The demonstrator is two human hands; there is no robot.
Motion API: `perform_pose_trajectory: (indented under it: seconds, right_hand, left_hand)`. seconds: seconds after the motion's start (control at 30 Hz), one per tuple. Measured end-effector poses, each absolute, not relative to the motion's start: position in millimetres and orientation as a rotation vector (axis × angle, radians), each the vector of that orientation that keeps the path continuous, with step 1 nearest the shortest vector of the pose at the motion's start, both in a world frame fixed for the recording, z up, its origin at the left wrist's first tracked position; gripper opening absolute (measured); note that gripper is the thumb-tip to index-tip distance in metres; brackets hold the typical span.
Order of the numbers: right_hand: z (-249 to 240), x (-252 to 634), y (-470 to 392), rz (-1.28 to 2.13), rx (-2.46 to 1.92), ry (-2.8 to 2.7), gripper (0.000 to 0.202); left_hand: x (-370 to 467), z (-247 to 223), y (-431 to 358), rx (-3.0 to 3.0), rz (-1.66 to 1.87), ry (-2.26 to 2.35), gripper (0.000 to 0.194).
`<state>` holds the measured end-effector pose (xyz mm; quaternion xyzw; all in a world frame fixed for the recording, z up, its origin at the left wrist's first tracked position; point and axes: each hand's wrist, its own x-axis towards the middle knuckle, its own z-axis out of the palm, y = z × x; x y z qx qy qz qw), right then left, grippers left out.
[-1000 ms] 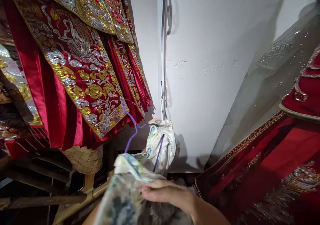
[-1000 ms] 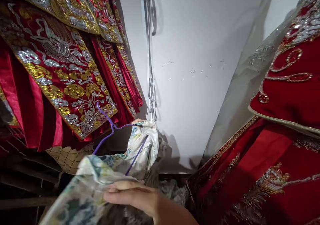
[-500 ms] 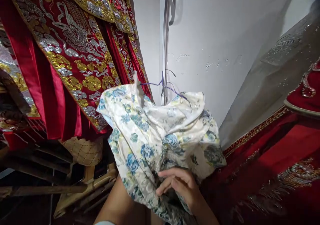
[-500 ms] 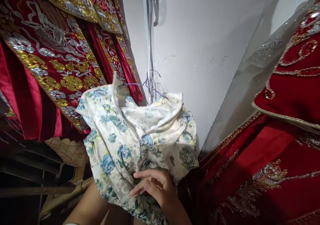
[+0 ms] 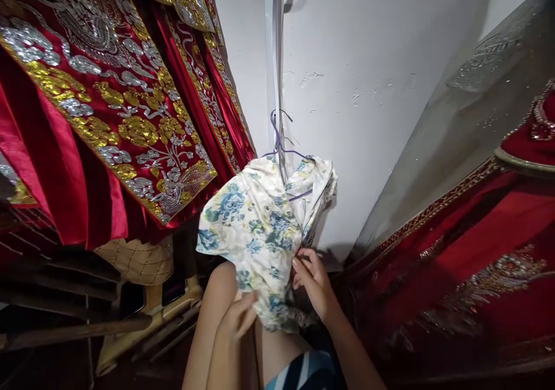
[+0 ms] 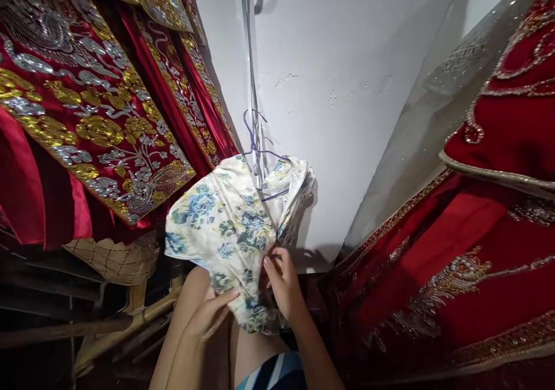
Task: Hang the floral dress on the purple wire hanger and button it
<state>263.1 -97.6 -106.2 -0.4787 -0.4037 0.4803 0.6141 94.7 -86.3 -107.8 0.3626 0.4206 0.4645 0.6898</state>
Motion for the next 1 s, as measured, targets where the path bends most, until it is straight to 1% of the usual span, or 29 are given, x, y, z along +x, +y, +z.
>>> perform_pose_trajectory:
  seconds: [0.03, 0.07, 0.17, 0.2, 0.27, 0.4, 0.47, 0.57, 0.63, 0.77, 0.83, 0.9, 0.93, 1.0]
  right_hand:
    - [-107, 262, -93, 1.098, -1.102, -0.939, 0.046]
    - [-108, 262, -89, 1.1, -1.103, -0.941, 0.046]
    - [-108, 260, -75, 1.111, -1.129, -0.906, 0.05]
    - [-108, 259, -71, 1.106, -1.137, -0.895, 0.051]
    - [-108, 256, -65, 1.099, -1.142, -0.891, 0.051]
    - [-105, 253, -62, 1.087, -1.136, -0.919, 0.04]
    - [-102, 255, -64, 1.071, -1.148, -0.941, 0.038]
    - [-97, 260, -71, 1.092, -1.188, -0.965, 0.038]
    - [-95, 265, -77, 1.103, -1.2, -0.986, 0.037]
    - [-94, 269, -90, 1.081, -1.196, -1.034, 0.035]
    - [-94, 267, -94, 1.064, -1.205, -1.036, 0.034]
    - [-93, 264, -96, 1.062, -1.21, -1.037, 0.033]
    - [-93, 262, -97, 1.066, -1.21, -1.034, 0.032]
    - [-94, 258, -97, 1.077, -1.211, -1.031, 0.032]
  left_hand:
    - [95, -110, -88, 0.81, 1.037, 0.924, 0.069]
    - [96, -111, -88, 0.82, 1.047, 0.91, 0.065]
    - [103, -112, -86, 0.815, 1.114, 0.899, 0.042]
    - [105, -112, -85, 0.784, 1.135, 0.893, 0.038]
    - [108, -112, -85, 0.703, 1.146, 0.876, 0.039]
    - [107, -109, -87, 0.601, 1.15, 0.857, 0.05]
    - [104, -107, -87, 0.572, 1.151, 0.87, 0.049]
    - [95, -111, -81, 0.534, 1.193, 0.912, 0.043]
    - [88, -118, -73, 0.5, 1.31, 0.98, 0.038]
    - [77, -133, -59, 0.46, 1.746, 1.136, 0.039]
    - [76, -134, -59, 0.567, 1.938, 1.213, 0.039]
    - [81, -131, -64, 0.762, 2.03, 1.297, 0.035]
    - [85, -129, -67, 0.877, 2.021, 1.325, 0.03]
    - [97, -126, -73, 1.122, 1.886, 1.297, 0.021]
